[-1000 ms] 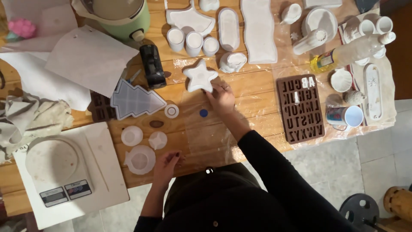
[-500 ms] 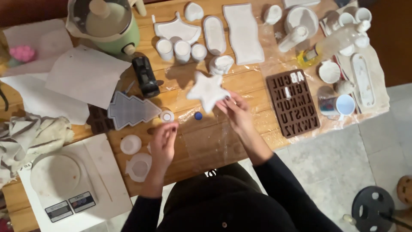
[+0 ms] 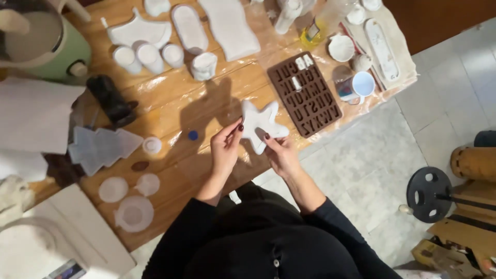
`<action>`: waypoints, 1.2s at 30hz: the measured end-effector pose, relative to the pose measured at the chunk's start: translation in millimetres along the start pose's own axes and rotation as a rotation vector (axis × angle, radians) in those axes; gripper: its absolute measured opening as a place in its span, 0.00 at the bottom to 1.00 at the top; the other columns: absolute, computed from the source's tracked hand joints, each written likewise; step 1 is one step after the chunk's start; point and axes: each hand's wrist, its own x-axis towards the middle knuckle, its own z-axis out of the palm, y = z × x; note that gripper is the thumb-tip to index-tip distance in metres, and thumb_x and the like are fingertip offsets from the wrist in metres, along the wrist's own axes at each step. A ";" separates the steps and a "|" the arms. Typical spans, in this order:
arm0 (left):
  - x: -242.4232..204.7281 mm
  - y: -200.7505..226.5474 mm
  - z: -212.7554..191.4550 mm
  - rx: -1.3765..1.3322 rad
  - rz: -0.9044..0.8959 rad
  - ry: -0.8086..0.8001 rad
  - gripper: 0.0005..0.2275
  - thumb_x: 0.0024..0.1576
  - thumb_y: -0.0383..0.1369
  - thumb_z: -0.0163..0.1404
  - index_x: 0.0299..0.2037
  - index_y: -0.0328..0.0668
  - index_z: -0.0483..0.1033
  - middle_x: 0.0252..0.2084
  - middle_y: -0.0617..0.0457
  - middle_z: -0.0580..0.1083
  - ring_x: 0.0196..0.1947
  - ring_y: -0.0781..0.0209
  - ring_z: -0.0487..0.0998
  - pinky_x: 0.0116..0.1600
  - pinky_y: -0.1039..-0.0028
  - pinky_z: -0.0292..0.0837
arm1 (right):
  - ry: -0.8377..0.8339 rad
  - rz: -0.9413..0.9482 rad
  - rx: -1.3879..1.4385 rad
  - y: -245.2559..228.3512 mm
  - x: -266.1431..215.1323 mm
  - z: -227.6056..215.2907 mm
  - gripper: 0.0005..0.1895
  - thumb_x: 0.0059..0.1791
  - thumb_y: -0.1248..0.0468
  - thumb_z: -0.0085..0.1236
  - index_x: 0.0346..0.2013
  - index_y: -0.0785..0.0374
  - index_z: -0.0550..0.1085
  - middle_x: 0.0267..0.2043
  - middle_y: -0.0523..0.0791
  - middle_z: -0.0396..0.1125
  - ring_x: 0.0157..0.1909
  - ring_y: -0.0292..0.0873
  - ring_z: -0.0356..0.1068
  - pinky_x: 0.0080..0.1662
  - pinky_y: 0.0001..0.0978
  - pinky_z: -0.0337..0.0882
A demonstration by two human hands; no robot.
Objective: Demolding various wax or plaster shapes from silicone molds on a workbench.
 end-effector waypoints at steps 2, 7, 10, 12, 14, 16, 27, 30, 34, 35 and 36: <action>11.0 -3.7 8.6 0.013 -0.024 -0.015 0.13 0.63 0.23 0.54 0.57 0.25 0.77 0.48 0.48 0.80 0.44 0.69 0.79 0.48 0.81 0.74 | 0.054 -0.002 0.011 -30.3 1.2 43.5 0.10 0.57 0.71 0.59 0.51 0.75 0.73 0.49 0.49 0.74 0.50 0.42 0.71 0.47 0.34 0.71; 3.1 -16.4 22.6 0.036 -0.053 0.031 0.12 0.60 0.24 0.57 0.52 0.26 0.79 0.42 0.53 0.81 0.37 0.73 0.79 0.38 0.84 0.73 | 0.100 0.056 0.002 -48.3 -6.7 59.2 0.13 0.53 0.70 0.58 0.52 0.71 0.75 0.52 0.49 0.74 0.54 0.42 0.74 0.54 0.35 0.74; 1.0 -28.1 22.8 0.070 -0.043 0.103 0.09 0.59 0.25 0.60 0.46 0.26 0.82 0.33 0.59 0.76 0.31 0.76 0.71 0.35 0.85 0.65 | 0.127 0.036 0.008 -45.1 -14.2 55.8 0.13 0.52 0.71 0.58 0.51 0.67 0.73 0.52 0.46 0.74 0.55 0.40 0.74 0.55 0.35 0.75; 1.5 -30.3 20.5 0.182 -0.072 0.168 0.08 0.61 0.28 0.61 0.39 0.27 0.84 0.24 0.64 0.70 0.24 0.78 0.62 0.28 0.84 0.55 | 0.110 0.063 -0.010 -45.2 -13.6 54.4 0.13 0.53 0.70 0.59 0.53 0.69 0.74 0.51 0.48 0.74 0.51 0.42 0.74 0.50 0.37 0.75; 5.5 -33.5 19.3 0.213 -0.035 0.176 0.08 0.61 0.29 0.60 0.38 0.27 0.84 0.24 0.65 0.70 0.24 0.78 0.63 0.28 0.84 0.56 | 0.116 0.076 -0.002 -46.7 -12.4 56.9 0.13 0.53 0.70 0.58 0.52 0.70 0.74 0.51 0.48 0.74 0.51 0.42 0.74 0.51 0.37 0.76; 0.4 -29.1 20.0 0.248 -0.010 0.186 0.08 0.62 0.30 0.59 0.38 0.28 0.83 0.24 0.65 0.71 0.25 0.79 0.64 0.29 0.84 0.57 | 0.130 0.098 0.008 -42.7 -15.9 54.1 0.13 0.53 0.69 0.58 0.52 0.71 0.74 0.51 0.49 0.75 0.51 0.42 0.75 0.52 0.37 0.77; -15.8 -11.3 25.3 0.404 0.124 0.103 0.06 0.63 0.26 0.55 0.45 0.31 0.82 0.25 0.60 0.75 0.25 0.78 0.68 0.30 0.83 0.64 | 0.132 0.048 -0.034 -39.7 -21.1 53.4 0.13 0.54 0.68 0.59 0.52 0.72 0.75 0.50 0.49 0.75 0.47 0.40 0.75 0.46 0.36 0.76; -14.7 -15.1 23.8 0.427 0.196 0.105 0.07 0.66 0.25 0.52 0.49 0.32 0.81 0.33 0.59 0.78 0.32 0.77 0.74 0.37 0.83 0.69 | 0.133 0.044 -0.028 -37.1 -19.6 49.7 0.12 0.55 0.68 0.58 0.51 0.72 0.75 0.49 0.49 0.75 0.46 0.40 0.75 0.45 0.35 0.76; -11.4 -12.8 24.8 0.388 0.216 0.086 0.07 0.65 0.26 0.53 0.49 0.31 0.81 0.35 0.57 0.79 0.33 0.77 0.73 0.37 0.82 0.68 | 0.146 0.050 -0.016 -39.4 -18.5 50.3 0.11 0.54 0.67 0.58 0.50 0.71 0.75 0.48 0.48 0.76 0.46 0.40 0.75 0.45 0.34 0.77; -11.3 -10.3 25.4 0.395 0.173 0.089 0.07 0.63 0.26 0.55 0.47 0.31 0.82 0.31 0.57 0.77 0.28 0.76 0.70 0.33 0.82 0.65 | 0.148 0.056 -0.032 -40.3 -18.9 51.2 0.11 0.54 0.67 0.58 0.50 0.71 0.75 0.48 0.48 0.76 0.45 0.40 0.76 0.44 0.35 0.77; -11.1 -7.8 25.9 0.402 0.129 0.091 0.07 0.61 0.27 0.56 0.45 0.30 0.82 0.26 0.57 0.76 0.24 0.76 0.66 0.28 0.82 0.61 | 0.149 0.062 -0.048 -41.0 -19.2 52.2 0.11 0.54 0.67 0.58 0.49 0.71 0.76 0.47 0.48 0.76 0.43 0.40 0.76 0.42 0.35 0.76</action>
